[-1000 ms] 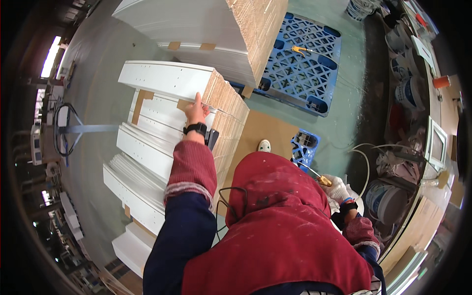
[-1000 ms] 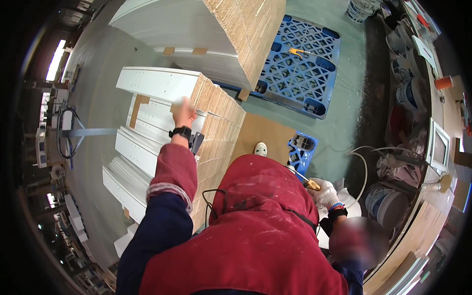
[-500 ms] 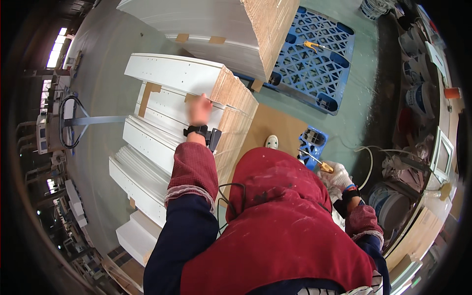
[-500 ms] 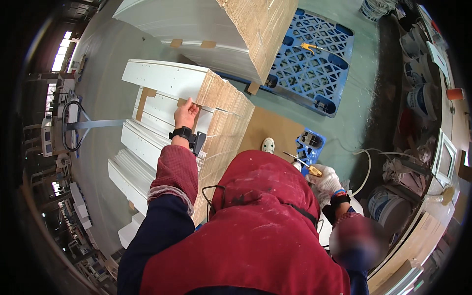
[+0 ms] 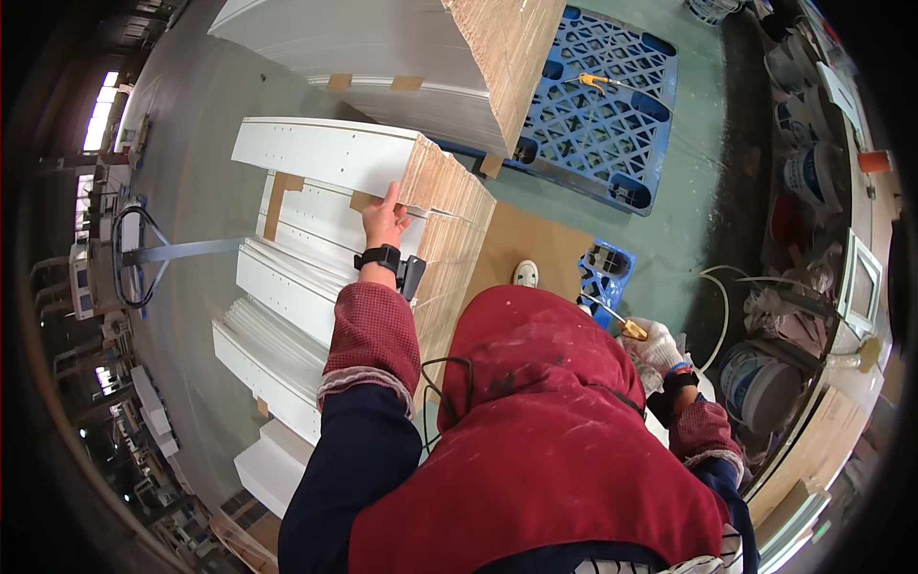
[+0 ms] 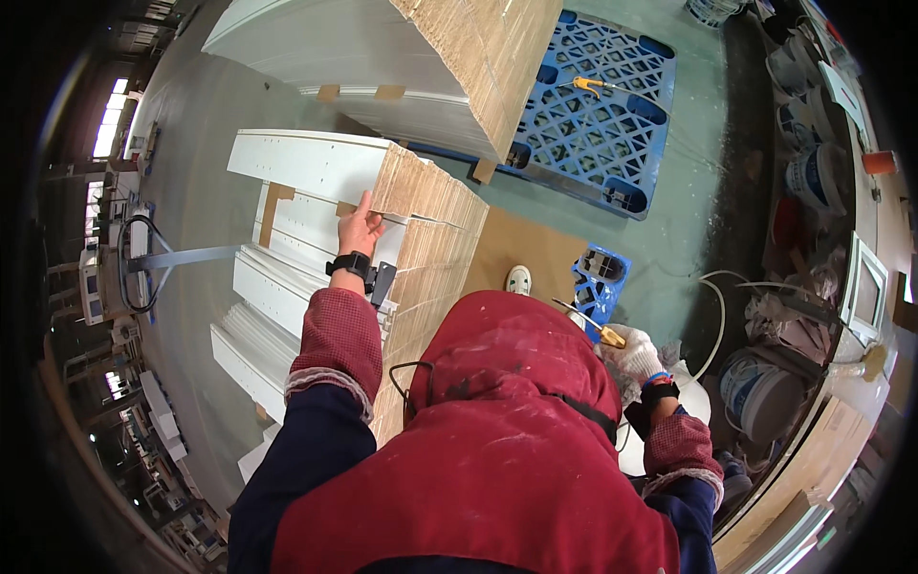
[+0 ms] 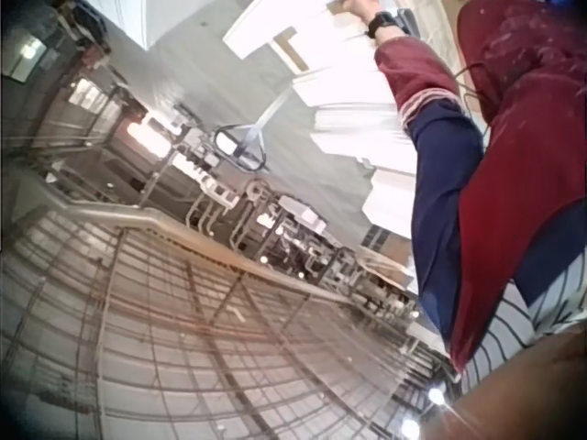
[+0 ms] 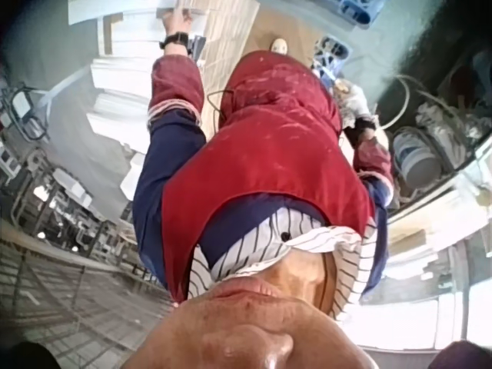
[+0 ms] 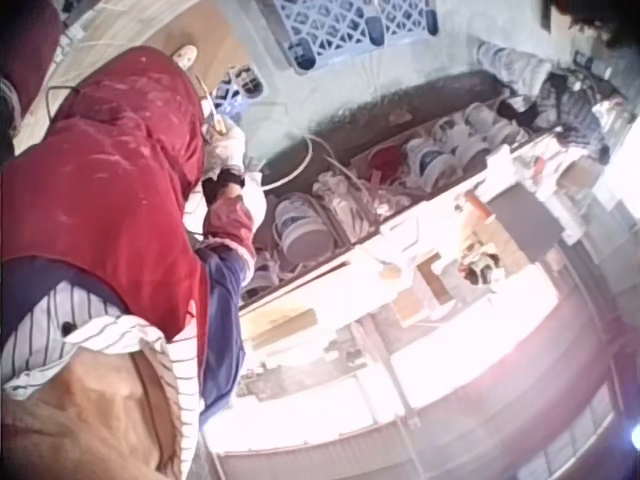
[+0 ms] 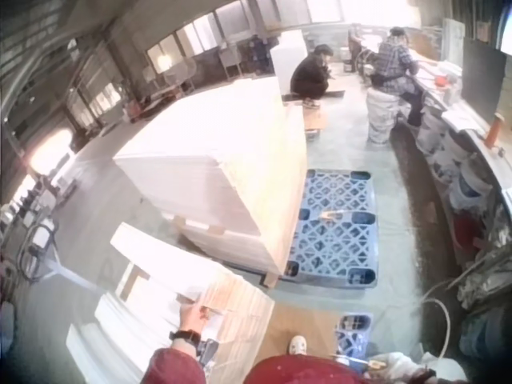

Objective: The person repeatedly picks up white rectangular panels from a stack, sprays them with a handheld spray gun, and places them back on the stack. The task involves handling the panels one at a time and applying a coating to their surfaces.

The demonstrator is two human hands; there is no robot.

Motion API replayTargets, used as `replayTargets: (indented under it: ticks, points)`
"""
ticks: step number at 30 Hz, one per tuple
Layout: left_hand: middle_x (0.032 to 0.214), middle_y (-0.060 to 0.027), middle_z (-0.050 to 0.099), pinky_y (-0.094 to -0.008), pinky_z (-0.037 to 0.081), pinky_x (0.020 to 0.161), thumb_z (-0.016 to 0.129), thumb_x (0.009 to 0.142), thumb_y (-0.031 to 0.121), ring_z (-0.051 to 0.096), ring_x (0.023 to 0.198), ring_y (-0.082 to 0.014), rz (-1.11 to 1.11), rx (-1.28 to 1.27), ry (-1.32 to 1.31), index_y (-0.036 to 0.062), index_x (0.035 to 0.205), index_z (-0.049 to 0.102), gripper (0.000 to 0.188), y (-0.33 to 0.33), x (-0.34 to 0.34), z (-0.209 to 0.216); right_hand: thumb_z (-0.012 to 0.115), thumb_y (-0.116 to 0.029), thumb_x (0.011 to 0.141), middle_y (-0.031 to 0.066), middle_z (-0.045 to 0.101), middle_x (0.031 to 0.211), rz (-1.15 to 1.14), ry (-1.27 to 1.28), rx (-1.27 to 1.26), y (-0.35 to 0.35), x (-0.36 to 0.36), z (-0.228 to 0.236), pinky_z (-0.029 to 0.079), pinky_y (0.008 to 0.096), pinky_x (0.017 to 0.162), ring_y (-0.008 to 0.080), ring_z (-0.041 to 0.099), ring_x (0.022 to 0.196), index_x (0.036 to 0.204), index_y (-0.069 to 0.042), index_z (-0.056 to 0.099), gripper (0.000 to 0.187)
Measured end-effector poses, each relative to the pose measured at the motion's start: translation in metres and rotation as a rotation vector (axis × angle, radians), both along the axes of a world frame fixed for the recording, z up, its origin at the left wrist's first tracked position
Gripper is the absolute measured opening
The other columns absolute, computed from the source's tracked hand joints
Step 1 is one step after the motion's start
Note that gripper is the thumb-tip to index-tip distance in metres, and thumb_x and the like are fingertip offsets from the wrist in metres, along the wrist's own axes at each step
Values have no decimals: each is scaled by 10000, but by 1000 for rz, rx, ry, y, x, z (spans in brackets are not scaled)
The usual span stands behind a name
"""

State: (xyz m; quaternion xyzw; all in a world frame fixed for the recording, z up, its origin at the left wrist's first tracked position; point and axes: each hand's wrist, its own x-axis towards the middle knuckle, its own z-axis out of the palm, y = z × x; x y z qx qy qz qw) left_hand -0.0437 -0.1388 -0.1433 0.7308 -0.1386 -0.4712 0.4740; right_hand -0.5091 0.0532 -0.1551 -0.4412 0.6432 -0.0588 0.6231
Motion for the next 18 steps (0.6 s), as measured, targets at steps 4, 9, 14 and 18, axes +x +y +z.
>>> replayTargets:
  ticks: [4, 9, 14, 18]
  points:
    - [780, -44, 534, -248, 435, 447, 714, 752, 356, 521, 560, -125, -78, -69, -349, 37, 908, 478, 426, 2, 1, -8, 698, -173, 744, 31, 625, 827, 3, 4, -21, -6, 6, 11, 473, 255, 701, 106, 563, 748, 1054, -29, 600, 356]
    - [777, -65, 551, -242, 443, 426, 688, 782, 325, 532, 507, -135, 5, -48, -318, 19, 884, 475, 386, 11, 32, -10, 701, -180, 741, 34, 623, 828, -75, -21, -96, 0, 7, -8, 473, 261, 708, 111, 566, 754, 1058, -27, 597, 367]
    - [938, -73, 577, -379, 482, 743, 620, 849, 241, 556, 867, -201, 0, -94, 413, 25, 1004, 527, 282, 6, 92, -11, 704, -186, 732, 64, 648, 854, -24, -26, -30, 14, 4, -22, 477, 282, 723, 124, 580, 770, 1061, -45, 600, 373]
    - [1038, -42, 581, -332, 445, 842, 635, 838, 216, 537, 976, -200, 165, -145, 478, 56, 1049, 567, 273, -21, 108, -11, 698, -198, 722, 85, 653, 843, 47, 41, -53, 10, 4, 5, 479, 298, 707, 137, 588, 752, 1037, -44, 607, 362]
